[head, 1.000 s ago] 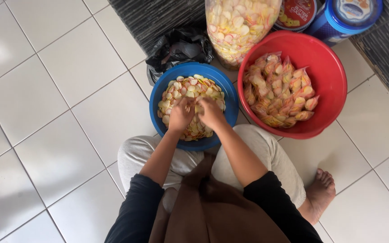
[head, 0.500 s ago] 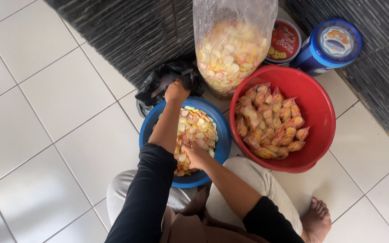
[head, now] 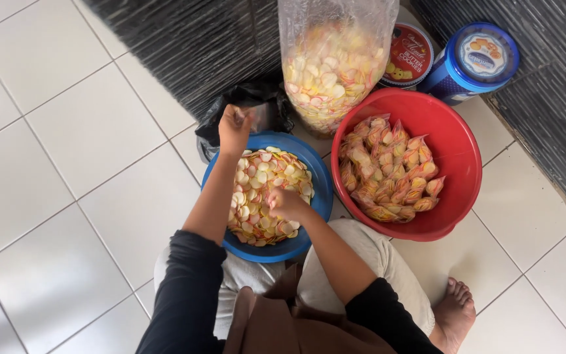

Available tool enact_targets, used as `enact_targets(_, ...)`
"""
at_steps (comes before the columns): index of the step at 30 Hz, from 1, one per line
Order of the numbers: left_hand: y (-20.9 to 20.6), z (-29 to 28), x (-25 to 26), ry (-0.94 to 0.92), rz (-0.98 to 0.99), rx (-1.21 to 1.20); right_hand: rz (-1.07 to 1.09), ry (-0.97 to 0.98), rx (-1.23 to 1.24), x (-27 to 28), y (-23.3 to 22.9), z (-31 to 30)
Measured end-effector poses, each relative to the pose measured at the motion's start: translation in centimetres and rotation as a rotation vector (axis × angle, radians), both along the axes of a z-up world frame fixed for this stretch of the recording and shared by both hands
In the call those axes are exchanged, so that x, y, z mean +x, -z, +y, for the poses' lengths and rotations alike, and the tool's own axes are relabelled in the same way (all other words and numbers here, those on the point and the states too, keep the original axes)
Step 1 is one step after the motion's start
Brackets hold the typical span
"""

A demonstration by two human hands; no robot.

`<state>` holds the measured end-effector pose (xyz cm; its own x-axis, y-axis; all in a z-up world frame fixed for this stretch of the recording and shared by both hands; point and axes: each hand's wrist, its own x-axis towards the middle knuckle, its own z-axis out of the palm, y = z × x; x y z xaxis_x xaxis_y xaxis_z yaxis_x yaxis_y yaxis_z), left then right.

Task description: A person sitting on the floor manually fills small plastic bags with crackers from a bowl and places the filled bags into another bowl.

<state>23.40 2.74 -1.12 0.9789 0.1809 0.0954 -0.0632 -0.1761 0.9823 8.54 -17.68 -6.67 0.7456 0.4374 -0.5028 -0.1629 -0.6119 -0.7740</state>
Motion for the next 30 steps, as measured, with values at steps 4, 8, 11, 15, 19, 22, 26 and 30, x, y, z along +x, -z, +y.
enact_targets(4,-1.1,1.3,-5.8,0.125,-0.008,-0.312,-0.080,0.198,0.022,0.3,-1.9,0.1)
enact_targets(8,-1.6,2.0,-13.9,0.136,0.151,-0.010,-0.056,0.362,0.112,-0.4,-4.5,-0.3)
enact_targets(11,1.4,2.1,-20.2,0.133,0.222,-0.061,0.079,0.402,0.225,-2.1,-5.5,-0.2)
enact_targets(15,-1.0,0.7,-23.3,0.090,0.219,0.050,0.232,0.449,0.480,-3.9,-5.9,0.1)
enact_targets(19,4.2,1.0,-23.2,0.067,0.187,-0.002,0.261,0.515,0.534,-5.5,-7.5,-0.4)
enact_targets(22,5.9,0.6,-23.2,0.082,0.120,0.024,0.189,0.534,0.448,-6.5,-6.5,-0.7)
enact_targets(26,2.2,0.0,-23.6,0.176,0.112,-0.001,0.144,0.545,0.376,-6.1,-4.6,-0.6)
enact_targets(30,-0.4,-0.7,-24.3,0.264,0.075,-0.022,0.250,0.515,0.412,-6.5,-6.0,1.0)
